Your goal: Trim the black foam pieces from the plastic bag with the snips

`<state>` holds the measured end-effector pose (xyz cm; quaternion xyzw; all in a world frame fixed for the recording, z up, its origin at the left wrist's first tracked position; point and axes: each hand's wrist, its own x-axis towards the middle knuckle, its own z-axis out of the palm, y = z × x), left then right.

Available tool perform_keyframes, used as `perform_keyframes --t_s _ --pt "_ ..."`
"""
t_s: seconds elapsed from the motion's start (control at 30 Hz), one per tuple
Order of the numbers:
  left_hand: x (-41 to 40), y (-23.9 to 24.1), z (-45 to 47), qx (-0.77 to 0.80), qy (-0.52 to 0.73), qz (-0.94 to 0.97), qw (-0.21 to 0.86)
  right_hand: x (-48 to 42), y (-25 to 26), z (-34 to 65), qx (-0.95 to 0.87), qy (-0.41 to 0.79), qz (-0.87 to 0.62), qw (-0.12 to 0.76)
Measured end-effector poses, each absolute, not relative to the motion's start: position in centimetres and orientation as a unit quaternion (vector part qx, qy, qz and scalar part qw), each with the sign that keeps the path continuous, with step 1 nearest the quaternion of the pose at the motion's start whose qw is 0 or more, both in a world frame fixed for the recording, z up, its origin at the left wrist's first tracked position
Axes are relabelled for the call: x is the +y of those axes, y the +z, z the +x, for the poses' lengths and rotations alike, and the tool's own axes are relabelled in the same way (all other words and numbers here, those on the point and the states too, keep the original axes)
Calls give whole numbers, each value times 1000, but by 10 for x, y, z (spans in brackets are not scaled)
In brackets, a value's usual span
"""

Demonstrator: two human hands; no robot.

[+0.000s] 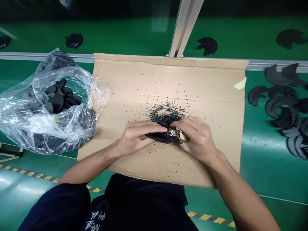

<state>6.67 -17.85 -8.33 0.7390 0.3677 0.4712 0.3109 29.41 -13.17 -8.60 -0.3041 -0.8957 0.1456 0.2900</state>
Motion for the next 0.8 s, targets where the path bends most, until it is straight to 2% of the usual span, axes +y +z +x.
perform_keyframes --t_s 0.6,0.7,0.8 --pt "-180 -85 66 352 472 758 279 -140 -79 291 -905 7 -325 276" --pt "-179 -86 67 340 479 758 283 -141 -80 290 -908 20 -322 267" --pt "-178 -86 70 330 480 760 289 -141 -82 291 -905 90 -311 275"
